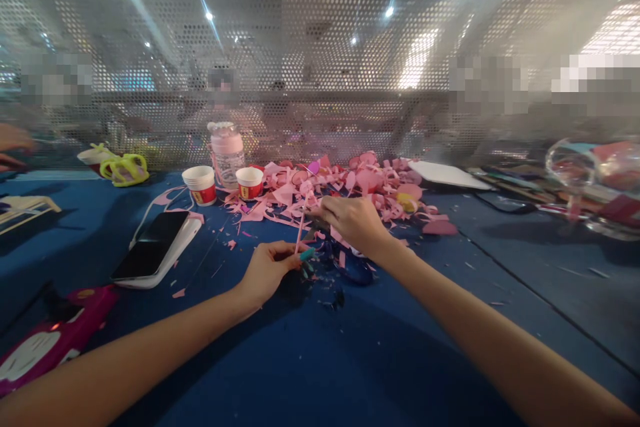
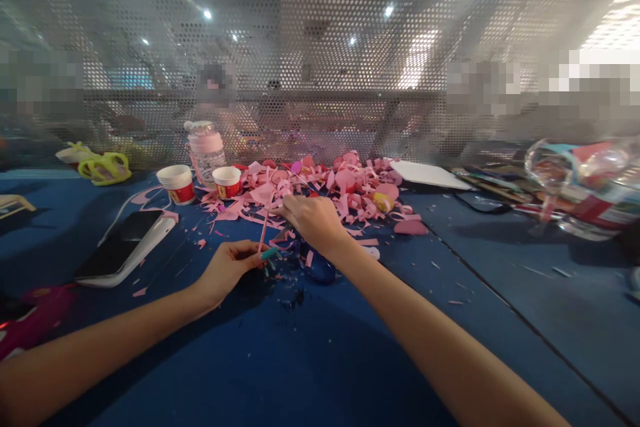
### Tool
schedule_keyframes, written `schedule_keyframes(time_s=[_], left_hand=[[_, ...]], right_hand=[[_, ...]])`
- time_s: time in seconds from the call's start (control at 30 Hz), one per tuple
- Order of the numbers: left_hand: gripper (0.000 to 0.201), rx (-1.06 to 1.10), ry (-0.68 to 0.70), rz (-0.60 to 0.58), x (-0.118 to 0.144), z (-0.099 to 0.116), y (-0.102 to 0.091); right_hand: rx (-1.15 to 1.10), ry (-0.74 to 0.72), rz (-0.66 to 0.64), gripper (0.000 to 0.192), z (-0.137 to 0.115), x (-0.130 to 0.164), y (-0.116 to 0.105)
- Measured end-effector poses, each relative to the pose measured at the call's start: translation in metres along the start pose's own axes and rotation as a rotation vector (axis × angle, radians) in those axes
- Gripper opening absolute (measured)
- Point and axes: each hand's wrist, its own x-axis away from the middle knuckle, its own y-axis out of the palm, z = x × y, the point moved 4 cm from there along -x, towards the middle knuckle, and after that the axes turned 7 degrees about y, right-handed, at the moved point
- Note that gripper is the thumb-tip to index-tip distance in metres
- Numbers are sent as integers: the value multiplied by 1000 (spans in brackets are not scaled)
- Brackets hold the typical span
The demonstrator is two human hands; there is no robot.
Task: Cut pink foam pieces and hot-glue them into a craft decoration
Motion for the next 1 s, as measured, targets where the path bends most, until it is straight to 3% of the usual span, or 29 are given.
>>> schedule_keyframes(time_s=[0.43, 0.83, 1.0], left_hand=[[24, 5, 7, 24, -1, -2, -1], [21, 48, -26, 29, -3, -6, -2], [20, 45, -39, 14, -3, -5, -1]], right_hand=[[-69, -126, -22, 45, -4, 6, 9], [-154, -325, -145, 37, -14, 11, 15], [-123, -208, -63, 35, -13, 9, 14]])
